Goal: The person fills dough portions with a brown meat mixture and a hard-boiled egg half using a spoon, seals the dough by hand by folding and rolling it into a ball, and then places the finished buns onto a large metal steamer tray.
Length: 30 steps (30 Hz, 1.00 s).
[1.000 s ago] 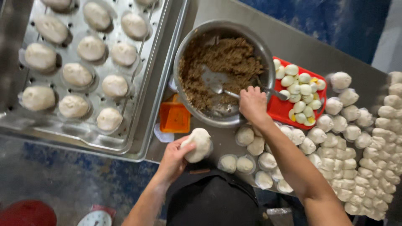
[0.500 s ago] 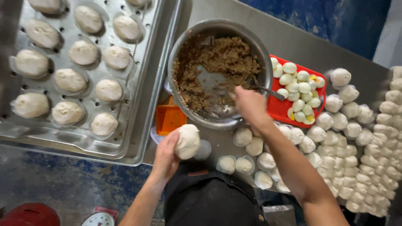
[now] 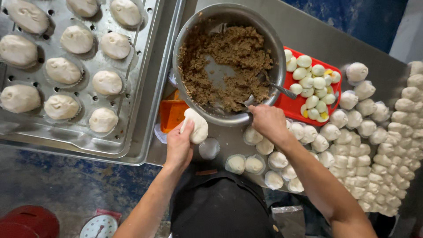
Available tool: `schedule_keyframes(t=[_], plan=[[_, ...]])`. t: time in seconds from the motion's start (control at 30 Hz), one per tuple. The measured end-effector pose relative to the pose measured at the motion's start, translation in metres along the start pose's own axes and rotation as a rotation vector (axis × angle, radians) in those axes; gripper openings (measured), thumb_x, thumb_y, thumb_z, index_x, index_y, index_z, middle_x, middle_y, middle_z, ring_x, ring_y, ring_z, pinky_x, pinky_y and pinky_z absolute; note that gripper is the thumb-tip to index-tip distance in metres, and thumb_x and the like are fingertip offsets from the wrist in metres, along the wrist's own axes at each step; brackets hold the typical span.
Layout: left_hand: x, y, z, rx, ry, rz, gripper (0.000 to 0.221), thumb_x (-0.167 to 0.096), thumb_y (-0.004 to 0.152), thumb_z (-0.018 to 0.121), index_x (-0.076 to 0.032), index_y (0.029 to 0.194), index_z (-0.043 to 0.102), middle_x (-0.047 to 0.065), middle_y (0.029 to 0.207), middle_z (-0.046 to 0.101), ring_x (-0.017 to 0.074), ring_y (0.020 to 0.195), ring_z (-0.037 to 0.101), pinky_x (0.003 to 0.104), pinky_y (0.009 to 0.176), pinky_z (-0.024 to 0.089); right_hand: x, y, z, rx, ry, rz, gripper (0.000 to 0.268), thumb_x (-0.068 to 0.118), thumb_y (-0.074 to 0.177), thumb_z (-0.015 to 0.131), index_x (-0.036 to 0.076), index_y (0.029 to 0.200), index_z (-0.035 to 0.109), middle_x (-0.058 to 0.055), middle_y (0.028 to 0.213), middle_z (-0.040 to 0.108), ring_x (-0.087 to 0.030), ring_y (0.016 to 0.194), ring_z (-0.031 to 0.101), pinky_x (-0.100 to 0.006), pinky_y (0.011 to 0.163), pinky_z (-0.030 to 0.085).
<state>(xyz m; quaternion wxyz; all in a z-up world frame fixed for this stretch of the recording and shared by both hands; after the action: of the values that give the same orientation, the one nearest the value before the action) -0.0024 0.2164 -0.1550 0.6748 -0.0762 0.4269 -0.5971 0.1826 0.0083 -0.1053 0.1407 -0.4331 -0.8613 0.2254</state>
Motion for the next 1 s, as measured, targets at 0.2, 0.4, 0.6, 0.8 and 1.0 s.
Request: schedule_keyframes(t=[0.2,0.4,0.6,0.8,1.0], plan=[[-0.002,-0.004,-0.005,-0.022,0.197,0.041,0.033,-0.015,0.103,0.059,0.008,0.125,0.067,0.011,0.110,0.073,0.0189,0.096,0.071,0.034,0.085,0.058,-0.012,0.011,0.010,0.074,0.536,-0.089,0.027,0.016,0.091,0.065,0.013,0.114,0.080,-0.015,0.098,0.080,-0.030,0.088,0.074,-0.037,0.076,0.057],[0.007,-0.005,0.002,0.085,0.145,-0.072,0.036,-0.016,0.105,0.054,0.008,0.131,0.061,0.014,0.117,0.071,0.0205,0.102,0.070,0.036,0.091,0.057,-0.028,-0.006,0.013,0.119,0.972,-0.014,0.029,0.014,0.097,0.067,0.009,0.124,0.077,-0.009,0.097,0.078,-0.010,0.081,0.063,-0.031,0.071,0.052],[0.034,0.084,0.059,0.292,-0.204,-0.167,0.039,-0.024,0.113,0.041,0.003,0.138,0.051,0.015,0.128,0.063,0.0262,0.117,0.063,0.042,0.102,0.054,0.021,-0.035,0.002,-0.387,0.816,-0.056,0.041,0.007,0.093,0.062,0.012,0.133,0.071,-0.010,0.084,0.069,-0.020,0.072,0.062,-0.037,0.067,0.051],[0.008,0.103,0.071,0.361,-0.186,-0.039,0.039,-0.022,0.109,0.045,-0.001,0.142,0.049,0.014,0.132,0.063,0.0271,0.121,0.062,0.045,0.108,0.051,0.031,-0.071,-0.001,-0.623,0.719,-0.096,0.045,0.004,0.092,0.059,0.010,0.136,0.067,-0.012,0.088,0.064,-0.018,0.072,0.059,-0.032,0.063,0.048],[-0.011,0.076,0.067,0.438,-0.049,-0.006,0.042,-0.020,0.109,0.051,-0.001,0.147,0.047,0.013,0.136,0.061,0.0243,0.125,0.061,0.043,0.111,0.050,0.014,-0.060,0.002,-0.158,1.510,0.287,0.035,0.008,0.098,0.061,0.005,0.131,0.073,0.000,0.071,0.057,-0.007,0.055,0.045,-0.024,0.047,0.034]])
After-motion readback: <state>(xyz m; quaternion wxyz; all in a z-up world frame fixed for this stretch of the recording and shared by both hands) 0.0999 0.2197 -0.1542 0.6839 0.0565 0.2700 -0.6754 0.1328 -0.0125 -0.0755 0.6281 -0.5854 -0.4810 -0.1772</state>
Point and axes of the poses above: each hand's wrist, its own y-axis towards the middle knuckle, its own z-axis out of the palm, x = y × z, the point moved 1 cm from there along y, towards the middle knuckle
